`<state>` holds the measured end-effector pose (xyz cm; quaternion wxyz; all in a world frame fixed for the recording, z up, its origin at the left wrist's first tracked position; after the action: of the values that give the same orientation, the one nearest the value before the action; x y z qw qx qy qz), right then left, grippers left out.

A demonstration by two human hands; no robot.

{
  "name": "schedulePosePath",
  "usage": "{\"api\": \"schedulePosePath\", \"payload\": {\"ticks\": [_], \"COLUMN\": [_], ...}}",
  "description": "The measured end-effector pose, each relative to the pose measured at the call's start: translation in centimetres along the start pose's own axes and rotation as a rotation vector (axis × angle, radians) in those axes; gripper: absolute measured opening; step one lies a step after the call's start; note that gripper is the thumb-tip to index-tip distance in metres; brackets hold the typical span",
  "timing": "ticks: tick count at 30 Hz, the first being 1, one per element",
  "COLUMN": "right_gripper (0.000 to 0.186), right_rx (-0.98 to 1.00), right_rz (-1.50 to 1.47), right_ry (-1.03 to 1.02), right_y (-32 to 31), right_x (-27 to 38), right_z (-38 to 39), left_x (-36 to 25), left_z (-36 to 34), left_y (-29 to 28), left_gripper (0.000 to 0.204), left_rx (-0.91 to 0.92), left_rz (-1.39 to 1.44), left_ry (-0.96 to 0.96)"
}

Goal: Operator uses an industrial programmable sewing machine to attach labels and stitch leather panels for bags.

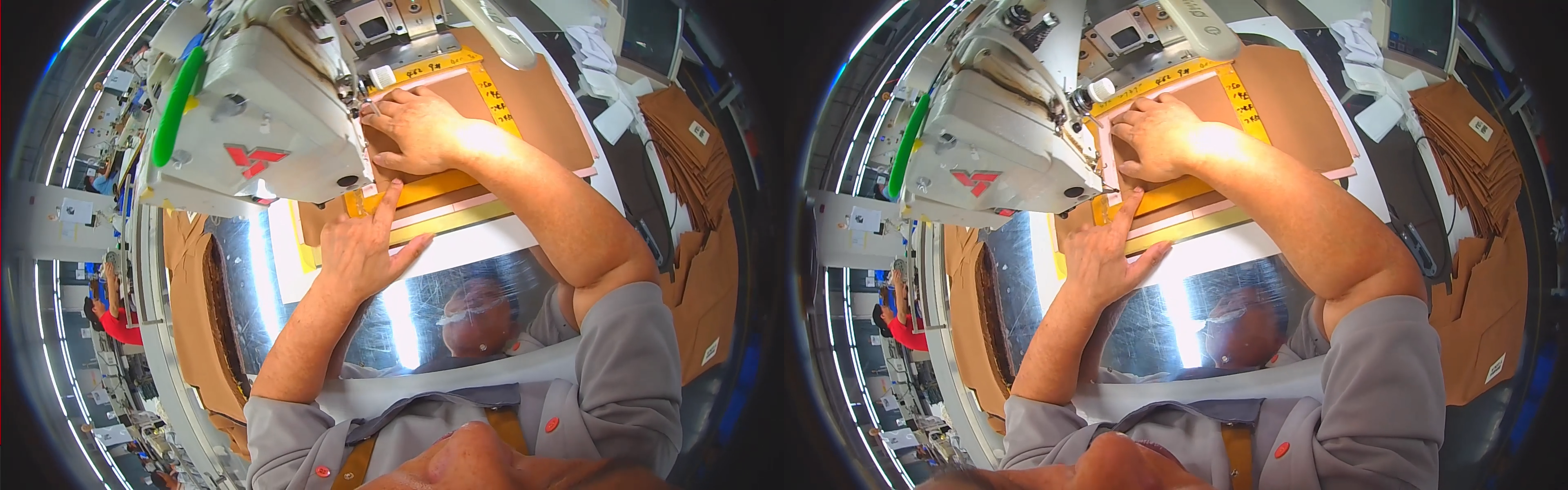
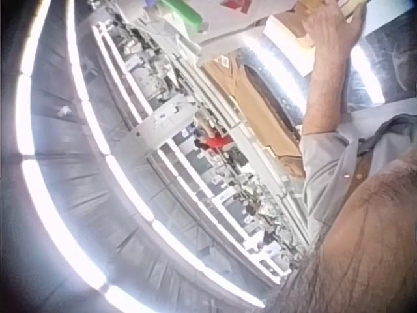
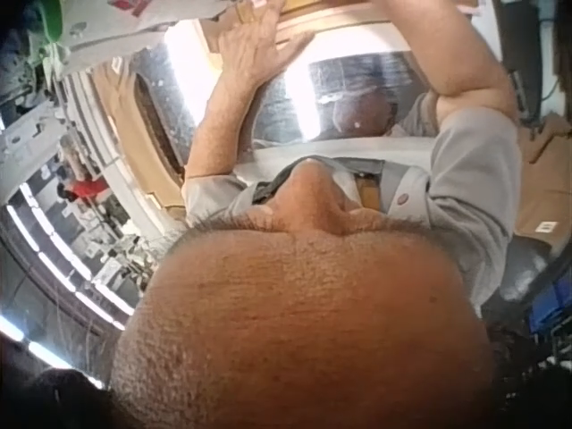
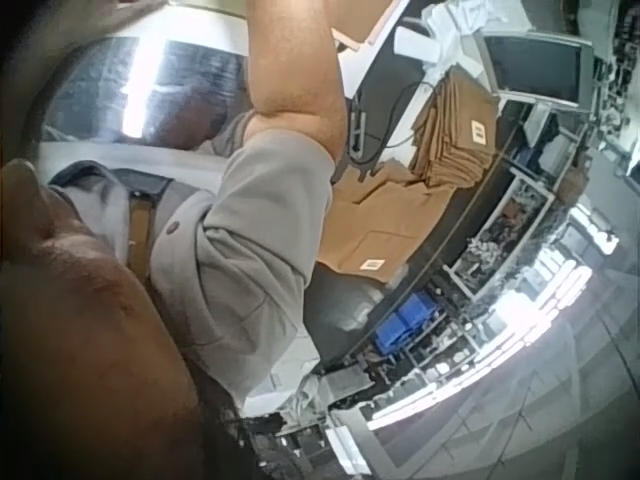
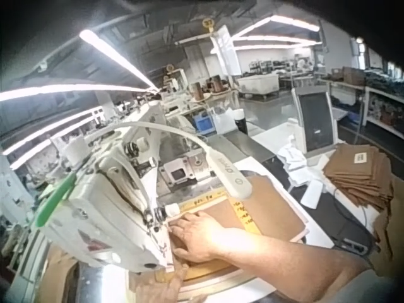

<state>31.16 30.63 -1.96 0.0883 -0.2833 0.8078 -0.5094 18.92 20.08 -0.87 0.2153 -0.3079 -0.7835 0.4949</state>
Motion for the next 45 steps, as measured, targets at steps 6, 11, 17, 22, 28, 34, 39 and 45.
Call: {"api": "schedulePosePath", "payload": {"ticks": [6,11,17,22,28,34,39,45], "right_gripper": [0.067,0.071,0.069,0.067,0.066,0.064,0.061,0.062], "right_rx": [0.094,0.095,0.173,0.176,0.126,0.132,0.207,0.219], "right_rz": [-0.011,0.010,0.083,0.065,0.077,0.078,0.057,0.019], "right_ry": [0.018,0.027,0.025,0.020,0.011,-0.003,0.061,0.065], "right_y": [-0.2,-0.2,-0.9,-1.1,-1.0,-0.7,0.0,0.9], "right_x": [-0.5,-0.2,0.0,0.3,0.1,0.4,-0.4,-0.7], "right_z": [-0.2,-0.2,-0.3,-0.4,-0.4,-1.1,-1.7,-1.8], "left_x": [0.2,-0.4,-0.8,-0.8,-0.7,-0.7,-0.6,-0.5], "left_z": [-0.3,-0.9,-0.8,-0.8,-0.9,-0.8,-1.2,-1.0], "left_y": [0.3,0.7,0.8,0.9,0.8,0.5,0.9,1.6], "left_gripper": [0.081,0.084,0.085,0.086,0.085,0.084,0.083,0.086], "left_rx": [0.079,0.137,0.089,0.074,0.103,0.097,0.079,-0.001], "left_rz": [0.009,0.019,0.071,0.041,0.091,0.073,0.089,0.106], "left_ry": [-0.071,-0.108,-0.157,-0.171,-0.202,-0.170,-0.164,-0.154]}}
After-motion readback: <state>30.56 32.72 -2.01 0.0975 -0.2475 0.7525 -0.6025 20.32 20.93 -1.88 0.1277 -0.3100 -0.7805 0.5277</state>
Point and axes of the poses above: each hand's wrist, its own z-axis away from the middle knuckle, its own y-axis out of the palm, x = y × z, the point moved 7 cm from there along -z, towards the middle knuckle, and after that the axes turned 11 degrees about -x, right-handed, at the moved point
